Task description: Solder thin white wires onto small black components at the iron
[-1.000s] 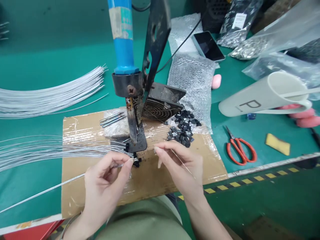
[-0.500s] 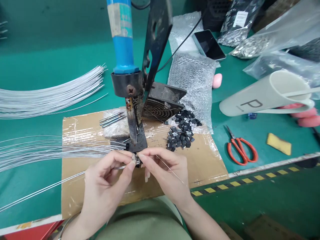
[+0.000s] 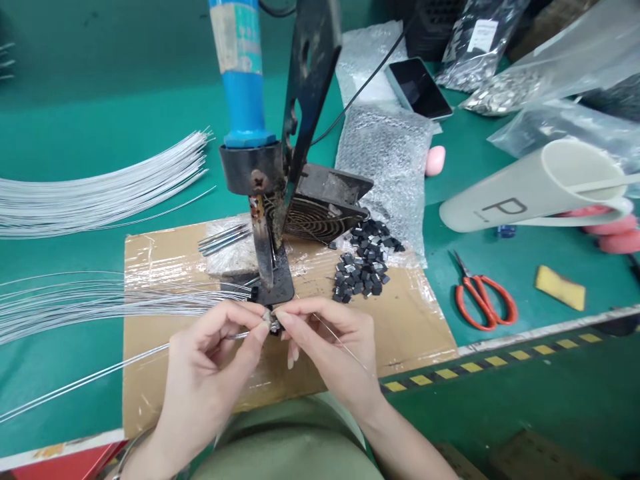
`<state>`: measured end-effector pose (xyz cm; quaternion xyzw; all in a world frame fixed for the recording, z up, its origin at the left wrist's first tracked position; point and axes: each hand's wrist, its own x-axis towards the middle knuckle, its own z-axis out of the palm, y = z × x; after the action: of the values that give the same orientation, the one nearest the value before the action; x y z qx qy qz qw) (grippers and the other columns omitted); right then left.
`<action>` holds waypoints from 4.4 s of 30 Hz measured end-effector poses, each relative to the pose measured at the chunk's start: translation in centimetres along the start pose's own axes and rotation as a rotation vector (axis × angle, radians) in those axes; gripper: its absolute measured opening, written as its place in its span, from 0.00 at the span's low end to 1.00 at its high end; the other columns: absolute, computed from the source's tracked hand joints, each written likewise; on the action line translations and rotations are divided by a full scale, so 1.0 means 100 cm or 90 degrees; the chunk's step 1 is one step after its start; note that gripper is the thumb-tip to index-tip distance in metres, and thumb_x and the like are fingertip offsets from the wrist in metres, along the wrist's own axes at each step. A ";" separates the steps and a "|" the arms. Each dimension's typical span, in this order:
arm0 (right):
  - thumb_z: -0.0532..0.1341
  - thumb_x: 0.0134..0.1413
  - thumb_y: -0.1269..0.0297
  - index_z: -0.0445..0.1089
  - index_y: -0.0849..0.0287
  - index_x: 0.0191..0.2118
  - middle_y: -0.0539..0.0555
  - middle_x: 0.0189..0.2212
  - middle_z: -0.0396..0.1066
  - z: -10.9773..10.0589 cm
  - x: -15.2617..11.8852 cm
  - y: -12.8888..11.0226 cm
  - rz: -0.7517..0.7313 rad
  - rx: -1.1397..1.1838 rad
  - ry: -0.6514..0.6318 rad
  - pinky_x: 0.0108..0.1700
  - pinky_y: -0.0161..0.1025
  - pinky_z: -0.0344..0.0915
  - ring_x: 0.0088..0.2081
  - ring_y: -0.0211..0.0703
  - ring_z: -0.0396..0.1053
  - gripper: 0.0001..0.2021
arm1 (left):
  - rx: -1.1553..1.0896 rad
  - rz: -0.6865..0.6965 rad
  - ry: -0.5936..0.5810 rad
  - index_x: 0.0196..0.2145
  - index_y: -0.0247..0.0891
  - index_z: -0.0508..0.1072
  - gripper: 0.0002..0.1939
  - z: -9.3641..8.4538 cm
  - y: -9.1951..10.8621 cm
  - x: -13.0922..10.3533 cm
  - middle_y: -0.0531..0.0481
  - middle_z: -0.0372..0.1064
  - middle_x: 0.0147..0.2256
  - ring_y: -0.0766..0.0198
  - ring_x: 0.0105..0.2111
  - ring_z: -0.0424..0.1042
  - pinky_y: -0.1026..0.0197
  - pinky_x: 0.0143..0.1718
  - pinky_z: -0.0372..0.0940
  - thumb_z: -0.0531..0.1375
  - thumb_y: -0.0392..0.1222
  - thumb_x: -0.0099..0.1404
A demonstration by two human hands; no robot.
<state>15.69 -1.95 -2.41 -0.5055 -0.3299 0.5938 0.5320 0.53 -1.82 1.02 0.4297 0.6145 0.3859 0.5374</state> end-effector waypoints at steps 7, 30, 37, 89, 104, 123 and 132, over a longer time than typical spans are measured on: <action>0.72 0.58 0.65 0.84 0.56 0.33 0.49 0.22 0.77 0.000 0.000 0.002 -0.002 -0.004 -0.001 0.20 0.31 0.72 0.18 0.35 0.70 0.03 | 0.014 0.011 -0.016 0.29 0.40 0.82 0.06 -0.002 0.000 0.003 0.48 0.82 0.36 0.63 0.33 0.79 0.65 0.38 0.74 0.68 0.36 0.65; 0.52 0.71 0.73 0.57 0.54 0.31 0.47 0.27 0.58 -0.027 -0.007 0.000 -0.270 -0.356 -0.021 0.33 0.40 0.57 0.30 0.40 0.59 0.13 | 0.055 0.067 -0.027 0.30 0.40 0.80 0.06 -0.006 -0.004 0.020 0.52 0.82 0.35 0.68 0.33 0.79 0.74 0.35 0.71 0.68 0.33 0.64; 0.61 0.65 0.77 0.65 0.54 0.36 0.57 0.48 0.78 -0.018 -0.005 -0.006 -0.283 -0.308 -0.046 0.55 0.46 0.71 0.53 0.49 0.77 0.10 | 0.076 0.055 -0.032 0.31 0.39 0.79 0.05 -0.006 -0.003 0.024 0.52 0.79 0.33 0.70 0.29 0.73 0.73 0.29 0.65 0.68 0.34 0.65; 0.65 0.64 0.79 0.72 0.54 0.36 0.52 0.51 0.82 -0.010 0.000 0.002 -0.224 -0.151 -0.039 0.61 0.42 0.75 0.53 0.43 0.81 0.10 | 0.070 0.060 0.019 0.30 0.41 0.80 0.05 -0.003 0.008 0.027 0.53 0.81 0.36 0.69 0.31 0.74 0.71 0.30 0.65 0.69 0.35 0.64; 0.65 0.59 0.80 0.70 0.55 0.34 0.55 0.49 0.84 -0.004 -0.001 -0.001 -0.291 -0.247 -0.001 0.55 0.36 0.78 0.48 0.42 0.84 0.11 | 0.087 0.067 0.018 0.31 0.40 0.79 0.05 -0.002 0.008 0.023 0.52 0.80 0.37 0.69 0.32 0.74 0.71 0.31 0.65 0.68 0.34 0.65; 0.65 0.60 0.79 0.70 0.54 0.35 0.56 0.46 0.85 -0.004 0.000 -0.001 -0.324 -0.281 0.005 0.52 0.40 0.80 0.47 0.47 0.85 0.11 | 0.118 0.074 0.026 0.31 0.40 0.79 0.04 0.000 0.009 0.024 0.50 0.80 0.37 0.65 0.33 0.75 0.68 0.29 0.65 0.68 0.35 0.64; 0.65 0.61 0.79 0.70 0.54 0.36 0.58 0.45 0.85 -0.002 -0.002 -0.001 -0.332 -0.287 0.010 0.50 0.42 0.81 0.45 0.48 0.85 0.10 | 0.099 0.084 0.021 0.31 0.40 0.79 0.05 -0.002 0.009 0.021 0.51 0.81 0.38 0.67 0.36 0.77 0.71 0.33 0.68 0.68 0.33 0.64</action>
<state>15.87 -2.12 -2.30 -0.5136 -0.5666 0.3459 0.5435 0.37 0.47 1.23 0.5033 0.6218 0.3782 0.4658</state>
